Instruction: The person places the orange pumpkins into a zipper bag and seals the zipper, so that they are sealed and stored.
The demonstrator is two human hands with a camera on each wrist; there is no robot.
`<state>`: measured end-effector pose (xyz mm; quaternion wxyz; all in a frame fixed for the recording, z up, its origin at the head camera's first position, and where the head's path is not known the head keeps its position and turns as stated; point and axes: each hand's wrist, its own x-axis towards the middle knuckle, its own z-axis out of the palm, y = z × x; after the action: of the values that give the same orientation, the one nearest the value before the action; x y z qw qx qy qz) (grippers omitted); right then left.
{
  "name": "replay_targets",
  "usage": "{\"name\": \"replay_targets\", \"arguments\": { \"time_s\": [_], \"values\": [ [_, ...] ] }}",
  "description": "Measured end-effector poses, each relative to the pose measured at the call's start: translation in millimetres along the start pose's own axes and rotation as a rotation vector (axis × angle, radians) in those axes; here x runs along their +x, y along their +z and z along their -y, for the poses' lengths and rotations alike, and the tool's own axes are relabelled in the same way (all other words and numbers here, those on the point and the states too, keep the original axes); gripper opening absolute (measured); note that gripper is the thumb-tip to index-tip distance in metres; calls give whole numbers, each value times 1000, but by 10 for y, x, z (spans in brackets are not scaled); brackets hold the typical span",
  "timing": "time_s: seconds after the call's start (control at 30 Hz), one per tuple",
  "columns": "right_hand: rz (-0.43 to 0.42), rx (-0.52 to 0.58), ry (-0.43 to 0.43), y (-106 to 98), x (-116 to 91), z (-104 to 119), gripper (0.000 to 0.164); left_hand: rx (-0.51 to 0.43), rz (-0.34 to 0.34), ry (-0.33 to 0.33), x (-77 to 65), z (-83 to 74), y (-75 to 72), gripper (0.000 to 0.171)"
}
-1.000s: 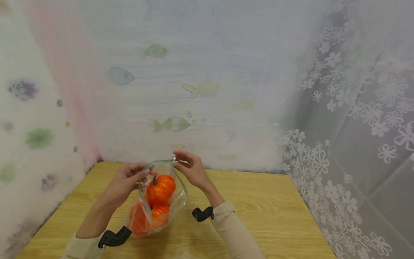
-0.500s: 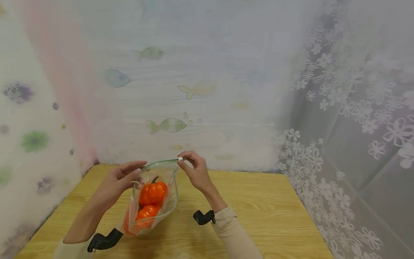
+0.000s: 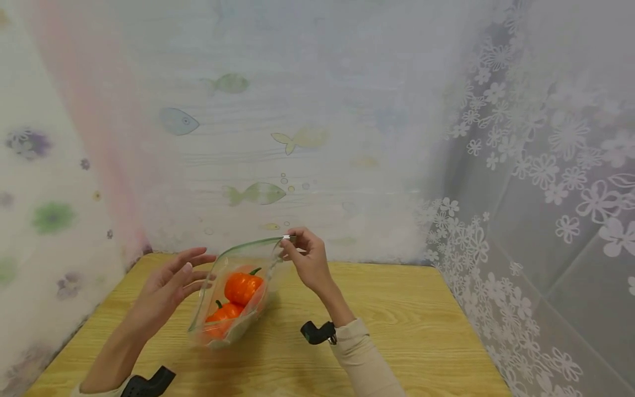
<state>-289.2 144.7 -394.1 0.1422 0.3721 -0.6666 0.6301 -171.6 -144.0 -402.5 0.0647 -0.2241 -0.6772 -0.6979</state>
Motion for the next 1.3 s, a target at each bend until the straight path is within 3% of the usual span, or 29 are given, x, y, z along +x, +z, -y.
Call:
{"name": "replay_targets", "arguments": {
  "time_s": [0.17, 0.37, 0.53, 0.77, 0.87, 1.3],
  "values": [
    [-47, -51, 70, -70, -6, 73, 14, -63, -2, 22, -87, 76, 24, 40],
    [-141, -64, 122, -168, -35, 162, 19, 65, -22, 18, -188, 107, 70, 34],
    [-177, -62, 124, -235, -62, 198, 17, 76, -21, 60, -215, 157, 96, 35],
    [-176, -53, 119, -269, -111, 229, 17, 169, -136, 136, -205, 218, 166, 30],
    [-171, -47, 118, -269, -124, 230, 17, 195, -153, 150, -187, 239, 184, 29],
    [-174, -50, 161, -237, -157, 220, 18, 219, -157, 72, -137, 378, 241, 23]
  ]
}}
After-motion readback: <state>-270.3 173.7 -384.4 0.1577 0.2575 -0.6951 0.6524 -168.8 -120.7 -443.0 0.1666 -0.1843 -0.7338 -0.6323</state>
